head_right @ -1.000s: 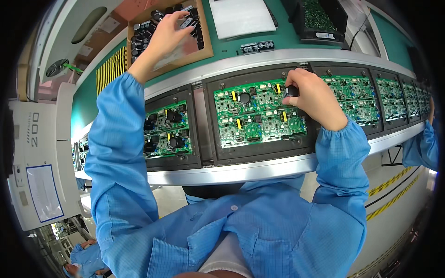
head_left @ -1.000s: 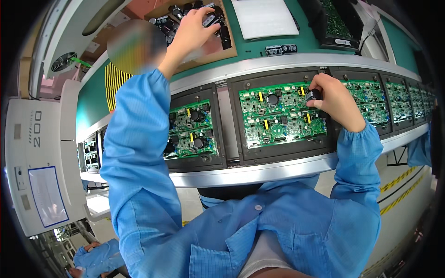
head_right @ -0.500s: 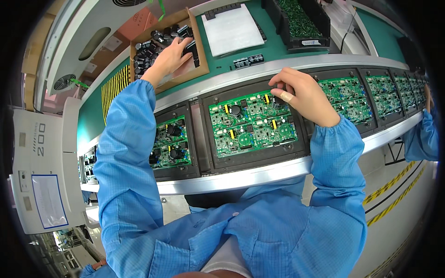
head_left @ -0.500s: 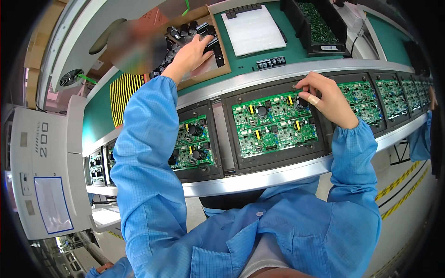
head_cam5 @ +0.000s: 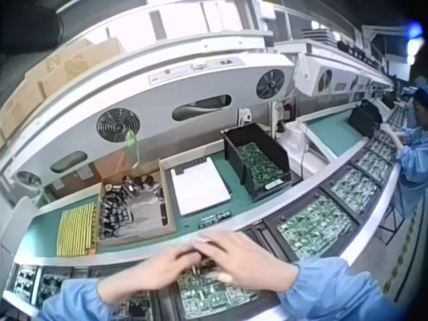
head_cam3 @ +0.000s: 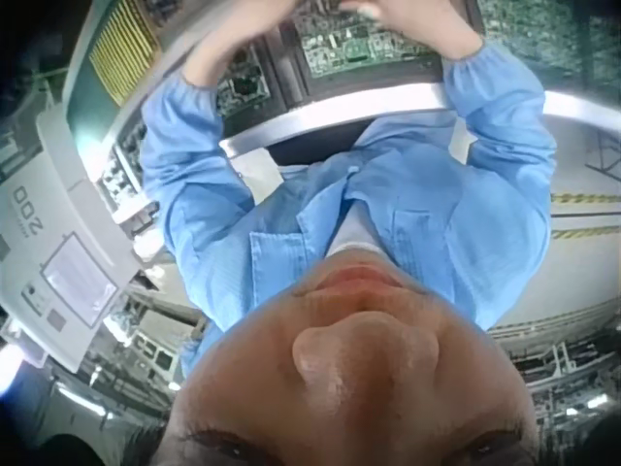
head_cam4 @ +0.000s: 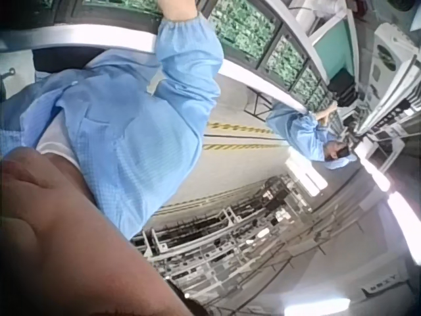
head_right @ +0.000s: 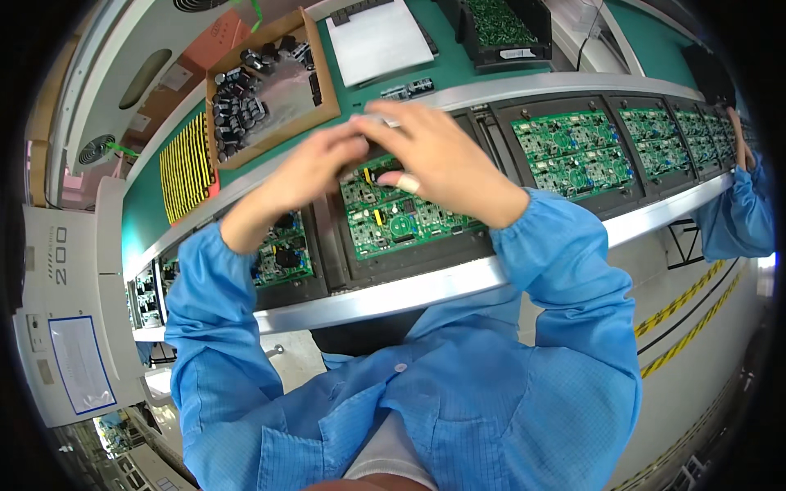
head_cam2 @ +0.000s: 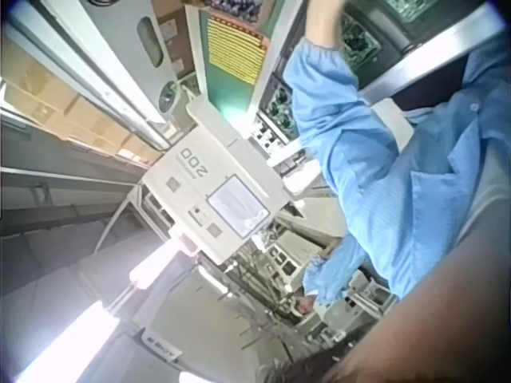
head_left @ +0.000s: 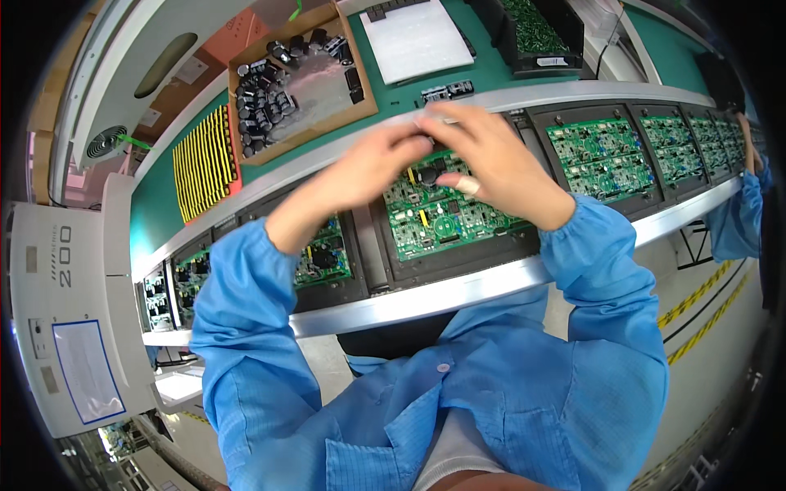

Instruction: Assembling and inspecting electronic components on printed circuit boards at a production station.

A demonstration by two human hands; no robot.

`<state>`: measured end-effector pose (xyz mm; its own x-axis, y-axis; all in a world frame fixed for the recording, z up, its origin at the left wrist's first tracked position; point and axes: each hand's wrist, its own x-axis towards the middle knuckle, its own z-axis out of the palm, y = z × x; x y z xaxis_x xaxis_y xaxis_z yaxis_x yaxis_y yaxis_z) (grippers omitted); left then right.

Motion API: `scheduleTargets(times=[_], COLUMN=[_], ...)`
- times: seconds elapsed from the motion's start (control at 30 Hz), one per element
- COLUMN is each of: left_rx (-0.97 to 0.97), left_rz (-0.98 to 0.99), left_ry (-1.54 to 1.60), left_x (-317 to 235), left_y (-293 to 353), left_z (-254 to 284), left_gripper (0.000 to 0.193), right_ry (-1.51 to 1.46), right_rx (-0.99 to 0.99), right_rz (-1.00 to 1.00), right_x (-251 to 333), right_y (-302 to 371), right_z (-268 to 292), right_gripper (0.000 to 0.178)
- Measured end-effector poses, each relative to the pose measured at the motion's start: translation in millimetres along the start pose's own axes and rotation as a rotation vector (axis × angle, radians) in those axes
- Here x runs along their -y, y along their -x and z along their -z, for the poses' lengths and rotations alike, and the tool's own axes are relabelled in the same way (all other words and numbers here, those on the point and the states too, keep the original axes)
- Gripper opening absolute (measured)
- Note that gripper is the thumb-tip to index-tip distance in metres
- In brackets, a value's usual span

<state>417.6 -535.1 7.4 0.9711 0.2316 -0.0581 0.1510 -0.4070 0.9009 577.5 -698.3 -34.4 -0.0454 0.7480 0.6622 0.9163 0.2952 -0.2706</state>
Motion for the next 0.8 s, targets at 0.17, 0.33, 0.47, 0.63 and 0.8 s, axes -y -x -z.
scheduleTargets(times=[0.17,0.33,0.47,0.63,0.8], left_rx=[0.045,-0.051,-0.019,-0.149,-0.091], left_rz=[0.228,0.091,0.051,0.052,0.129], left_ry=[0.547,0.715,0.646,0.549,0.317], left_x=[11.5,32.5,45.8,59.2,42.3], left_y=[28.4,48.6,56.4,55.6,58.4], left_z=[-32.4,-45.0,-40.7,-48.3,-53.9], left_gripper=[0.021,0.037,0.013,0.020,0.021], right_ry=[-0.235,-0.406,-0.260,-0.529,-0.522], right_rx=[0.115,0.180,0.187,0.450,0.550], right_rz=[-0.109,-0.225,-0.056,-0.335,-0.356], right_x=[-11.8,-32.1,-29.6,-22.5,-31.8], right_y=[15.4,21.6,18.6,20.1,28.4], right_z=[3.1,19.7,24.6,37.4,42.0], right_gripper=[0.045,0.034,0.035,0.041,0.044])
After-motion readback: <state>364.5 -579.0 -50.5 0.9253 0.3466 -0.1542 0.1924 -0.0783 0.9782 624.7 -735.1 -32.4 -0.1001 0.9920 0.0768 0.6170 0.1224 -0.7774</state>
